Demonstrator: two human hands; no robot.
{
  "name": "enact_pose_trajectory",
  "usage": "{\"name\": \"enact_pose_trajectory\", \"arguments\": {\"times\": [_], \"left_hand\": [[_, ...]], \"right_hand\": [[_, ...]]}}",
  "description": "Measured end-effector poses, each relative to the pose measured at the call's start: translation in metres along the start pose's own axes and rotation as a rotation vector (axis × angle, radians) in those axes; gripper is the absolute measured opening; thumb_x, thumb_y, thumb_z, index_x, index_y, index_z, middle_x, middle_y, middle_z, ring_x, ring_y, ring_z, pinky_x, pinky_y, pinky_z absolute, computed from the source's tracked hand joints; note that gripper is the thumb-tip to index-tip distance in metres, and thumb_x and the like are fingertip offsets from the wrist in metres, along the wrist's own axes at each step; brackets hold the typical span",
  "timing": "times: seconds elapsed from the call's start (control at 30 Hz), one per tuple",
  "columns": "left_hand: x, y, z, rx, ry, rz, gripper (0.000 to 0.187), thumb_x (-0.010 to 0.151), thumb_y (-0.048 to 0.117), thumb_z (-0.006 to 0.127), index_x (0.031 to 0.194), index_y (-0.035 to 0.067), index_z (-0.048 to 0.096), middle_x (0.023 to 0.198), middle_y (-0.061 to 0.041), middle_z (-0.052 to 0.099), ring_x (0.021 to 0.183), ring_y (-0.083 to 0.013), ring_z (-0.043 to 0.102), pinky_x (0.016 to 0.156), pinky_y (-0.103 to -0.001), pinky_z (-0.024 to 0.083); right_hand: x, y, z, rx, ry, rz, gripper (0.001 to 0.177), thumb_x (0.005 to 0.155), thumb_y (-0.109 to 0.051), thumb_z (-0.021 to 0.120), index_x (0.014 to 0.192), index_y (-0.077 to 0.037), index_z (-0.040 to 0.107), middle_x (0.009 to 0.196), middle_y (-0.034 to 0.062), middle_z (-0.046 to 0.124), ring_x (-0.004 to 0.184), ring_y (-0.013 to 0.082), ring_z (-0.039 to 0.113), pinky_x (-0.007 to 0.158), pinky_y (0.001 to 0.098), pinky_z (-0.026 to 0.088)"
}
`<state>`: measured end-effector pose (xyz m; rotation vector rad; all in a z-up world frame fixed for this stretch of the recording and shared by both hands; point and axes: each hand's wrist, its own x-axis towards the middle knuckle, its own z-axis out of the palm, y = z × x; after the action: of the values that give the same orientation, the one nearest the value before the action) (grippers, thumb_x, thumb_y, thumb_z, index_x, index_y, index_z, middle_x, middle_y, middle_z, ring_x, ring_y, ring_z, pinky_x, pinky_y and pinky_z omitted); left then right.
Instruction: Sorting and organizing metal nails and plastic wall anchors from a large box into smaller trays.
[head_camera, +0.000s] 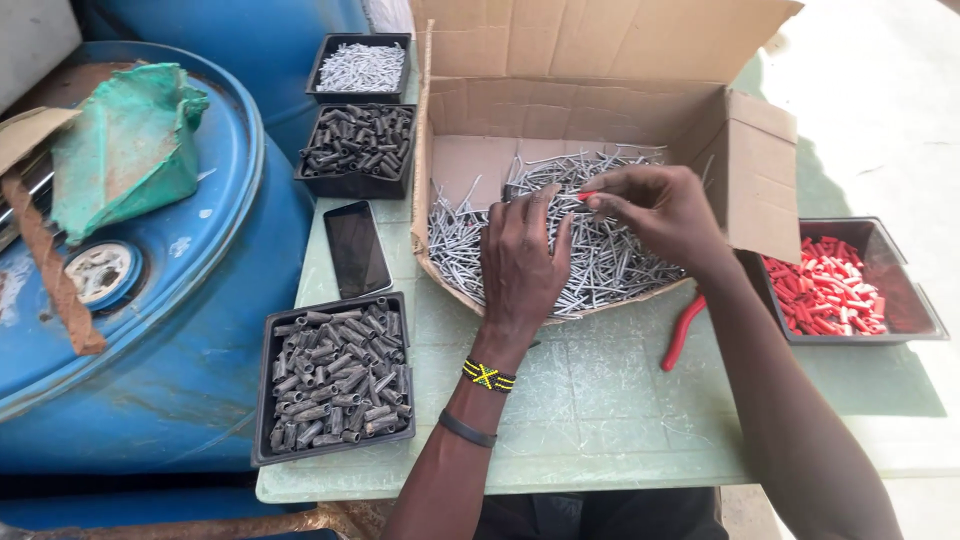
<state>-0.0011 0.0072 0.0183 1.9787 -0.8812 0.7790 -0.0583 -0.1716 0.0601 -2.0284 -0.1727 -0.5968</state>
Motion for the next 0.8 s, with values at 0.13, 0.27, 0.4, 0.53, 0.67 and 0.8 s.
{"name": "enact_pose_trajectory", "arguments": {"times": [0.13, 0.27, 0.4, 0.53, 0.67, 0.8], "left_hand": [[-0.007, -0.014, 0.015, 0.053, -0.095, -0.007, 0.021, 0.097, 0.026, 0.069, 0.115, 0.017, 0.07, 0.093, -0.008, 0.066, 0.091, -0.0328, 0.068, 0.072, -0.05, 0.058], [-0.009, -0.013, 0.011, 0.106, -0.092, -0.029, 0.01, 0.102, 0.026, 0.059, 0.104, 0.018, 0.066, 0.088, -0.005, 0.06, 0.089, -0.0327, 0.066, 0.068, -0.05, 0.056], [-0.008, -0.017, 0.008, 0.018, -0.085, -0.102, 0.008, 0.103, 0.019, 0.057, 0.1, 0.016, 0.064, 0.085, -0.005, 0.058, 0.086, -0.0328, 0.068, 0.066, -0.048, 0.057], [-0.011, -0.018, 0.011, -0.003, -0.071, -0.117, 0.011, 0.104, 0.017, 0.052, 0.101, 0.015, 0.062, 0.085, -0.005, 0.056, 0.084, -0.0339, 0.068, 0.064, -0.048, 0.057], [-0.015, -0.007, 0.004, 0.069, -0.07, -0.065, 0.012, 0.105, 0.016, 0.051, 0.102, 0.013, 0.062, 0.086, -0.006, 0.054, 0.087, -0.0335, 0.067, 0.065, -0.05, 0.058], [-0.016, -0.003, -0.002, 0.079, -0.065, -0.018, 0.013, 0.105, 0.017, 0.05, 0.105, 0.013, 0.063, 0.092, -0.007, 0.056, 0.093, -0.0316, 0.067, 0.068, -0.048, 0.059]], "right_hand": [[-0.004, -0.014, 0.003, -0.063, 0.009, -0.011, 0.017, 0.094, -0.005, 0.077, 0.11, 0.003, 0.076, 0.081, 0.0187, 0.075, 0.074, 0.0206, 0.072, 0.06, 0.0313, 0.059], [-0.005, -0.014, 0.007, -0.058, 0.038, 0.016, 0.015, 0.096, -0.004, 0.075, 0.108, 0.003, 0.075, 0.083, 0.0204, 0.075, 0.07, 0.0214, 0.071, 0.06, 0.0316, 0.058], [-0.015, -0.005, -0.001, 0.052, 0.163, 0.055, 0.015, 0.1, -0.003, 0.072, 0.113, 0.004, 0.073, 0.088, 0.0169, 0.073, 0.073, 0.0171, 0.071, 0.058, 0.0265, 0.057], [-0.025, 0.004, -0.001, 0.106, 0.221, 0.102, 0.017, 0.1, -0.006, 0.074, 0.115, 0.003, 0.072, 0.091, 0.017, 0.073, 0.074, 0.0166, 0.072, 0.061, 0.0247, 0.058], [-0.037, 0.001, 0.004, 0.103, 0.21, 0.139, 0.022, 0.091, 0.001, 0.078, 0.112, 0.003, 0.071, 0.093, 0.017, 0.073, 0.074, 0.0165, 0.07, 0.063, 0.0254, 0.058], [-0.04, 0.01, 0.004, 0.098, 0.205, 0.137, 0.02, 0.089, 0.005, 0.078, 0.108, 0.004, 0.071, 0.093, 0.0186, 0.072, 0.075, 0.0183, 0.071, 0.067, 0.028, 0.058]]}}
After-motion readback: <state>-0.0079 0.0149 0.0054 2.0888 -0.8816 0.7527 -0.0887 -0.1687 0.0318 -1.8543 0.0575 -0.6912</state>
